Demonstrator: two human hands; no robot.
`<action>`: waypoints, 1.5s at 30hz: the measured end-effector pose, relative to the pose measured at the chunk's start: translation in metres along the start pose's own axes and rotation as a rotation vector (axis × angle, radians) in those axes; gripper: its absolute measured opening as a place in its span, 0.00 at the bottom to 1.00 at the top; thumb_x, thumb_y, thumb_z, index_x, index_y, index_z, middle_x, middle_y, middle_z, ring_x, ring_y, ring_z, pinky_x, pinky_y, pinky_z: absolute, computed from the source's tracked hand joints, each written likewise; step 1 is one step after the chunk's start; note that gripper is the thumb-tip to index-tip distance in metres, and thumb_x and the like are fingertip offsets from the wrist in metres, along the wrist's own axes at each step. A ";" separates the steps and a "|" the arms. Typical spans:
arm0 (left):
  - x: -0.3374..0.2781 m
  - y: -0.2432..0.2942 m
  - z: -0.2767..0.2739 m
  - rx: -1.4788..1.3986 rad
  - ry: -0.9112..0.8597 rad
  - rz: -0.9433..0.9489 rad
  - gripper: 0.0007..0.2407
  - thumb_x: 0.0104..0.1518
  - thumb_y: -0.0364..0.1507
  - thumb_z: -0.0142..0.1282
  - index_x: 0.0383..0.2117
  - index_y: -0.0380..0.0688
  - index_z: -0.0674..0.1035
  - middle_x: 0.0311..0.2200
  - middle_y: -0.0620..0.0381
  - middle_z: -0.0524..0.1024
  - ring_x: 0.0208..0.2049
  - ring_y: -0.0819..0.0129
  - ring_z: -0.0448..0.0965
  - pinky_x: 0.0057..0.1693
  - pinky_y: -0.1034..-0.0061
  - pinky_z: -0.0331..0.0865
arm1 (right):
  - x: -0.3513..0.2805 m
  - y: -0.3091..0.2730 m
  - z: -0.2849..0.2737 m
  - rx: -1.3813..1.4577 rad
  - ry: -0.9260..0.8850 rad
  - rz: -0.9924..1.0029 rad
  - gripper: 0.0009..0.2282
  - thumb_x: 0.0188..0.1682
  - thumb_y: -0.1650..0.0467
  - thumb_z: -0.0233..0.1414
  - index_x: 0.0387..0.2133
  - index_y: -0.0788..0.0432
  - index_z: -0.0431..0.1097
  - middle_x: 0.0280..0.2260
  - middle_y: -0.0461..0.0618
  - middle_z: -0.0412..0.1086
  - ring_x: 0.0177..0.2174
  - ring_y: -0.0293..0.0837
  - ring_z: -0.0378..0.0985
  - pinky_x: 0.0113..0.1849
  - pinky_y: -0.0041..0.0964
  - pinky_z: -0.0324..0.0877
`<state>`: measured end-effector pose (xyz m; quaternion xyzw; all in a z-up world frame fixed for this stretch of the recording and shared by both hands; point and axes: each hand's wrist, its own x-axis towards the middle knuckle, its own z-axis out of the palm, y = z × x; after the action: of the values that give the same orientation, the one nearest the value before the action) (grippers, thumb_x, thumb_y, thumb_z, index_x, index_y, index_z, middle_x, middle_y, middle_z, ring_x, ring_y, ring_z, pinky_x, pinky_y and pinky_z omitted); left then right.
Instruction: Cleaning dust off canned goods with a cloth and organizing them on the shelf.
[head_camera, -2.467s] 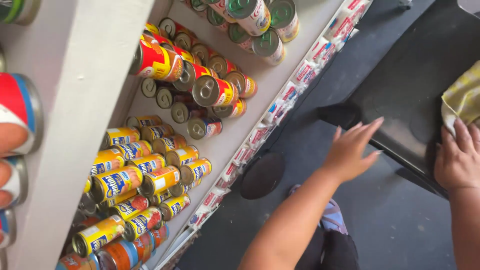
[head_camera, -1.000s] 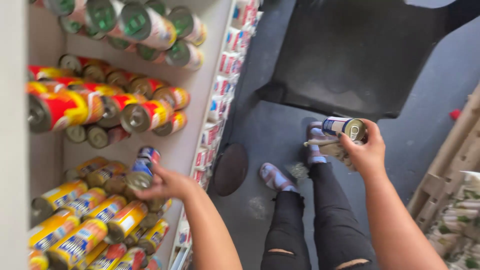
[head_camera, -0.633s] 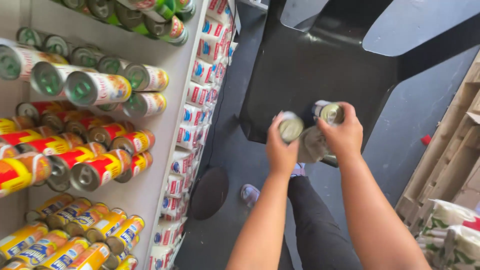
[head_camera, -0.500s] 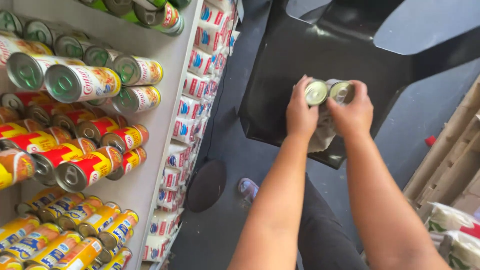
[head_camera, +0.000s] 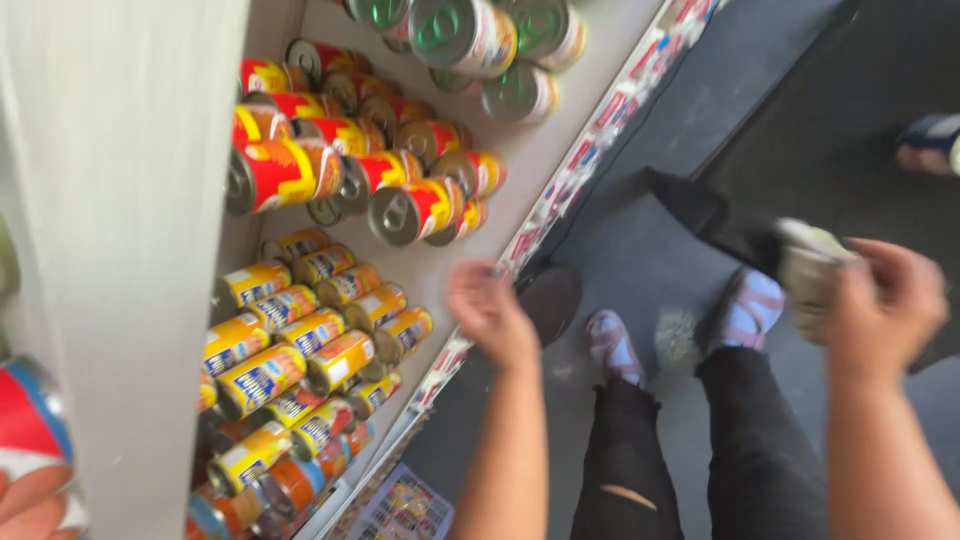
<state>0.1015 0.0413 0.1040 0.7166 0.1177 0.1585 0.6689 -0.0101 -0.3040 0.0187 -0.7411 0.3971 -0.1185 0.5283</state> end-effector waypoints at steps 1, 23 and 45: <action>0.027 0.016 -0.029 0.182 0.149 0.090 0.17 0.63 0.21 0.56 0.56 0.33 0.68 0.50 0.48 0.74 0.50 0.62 0.76 0.59 0.67 0.71 | -0.021 -0.031 0.027 0.011 -0.109 -0.090 0.07 0.57 0.75 0.54 0.46 0.64 0.73 0.43 0.50 0.72 0.41 0.38 0.76 0.47 0.32 0.71; 0.296 0.009 -0.124 1.592 -0.015 0.012 0.30 0.59 0.47 0.56 0.65 0.49 0.64 0.64 0.56 0.65 0.65 0.58 0.64 0.65 0.51 0.54 | -0.133 -0.107 0.099 -0.008 -0.470 -0.028 0.13 0.48 0.73 0.56 0.46 0.60 0.75 0.35 0.52 0.78 0.37 0.41 0.81 0.41 0.36 0.74; -0.057 0.054 -0.011 0.832 0.541 0.053 0.20 0.62 0.16 0.46 0.62 0.38 0.66 0.61 0.34 0.58 0.62 0.40 0.63 0.65 0.51 0.62 | 0.013 -0.048 -0.090 0.071 -0.393 0.304 0.10 0.51 0.71 0.56 0.43 0.63 0.76 0.35 0.48 0.77 0.35 0.36 0.77 0.39 0.30 0.72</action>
<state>0.0423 0.0252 0.1542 0.8587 0.3221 0.2954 0.2676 -0.0323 -0.3693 0.0950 -0.6628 0.3893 0.0947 0.6326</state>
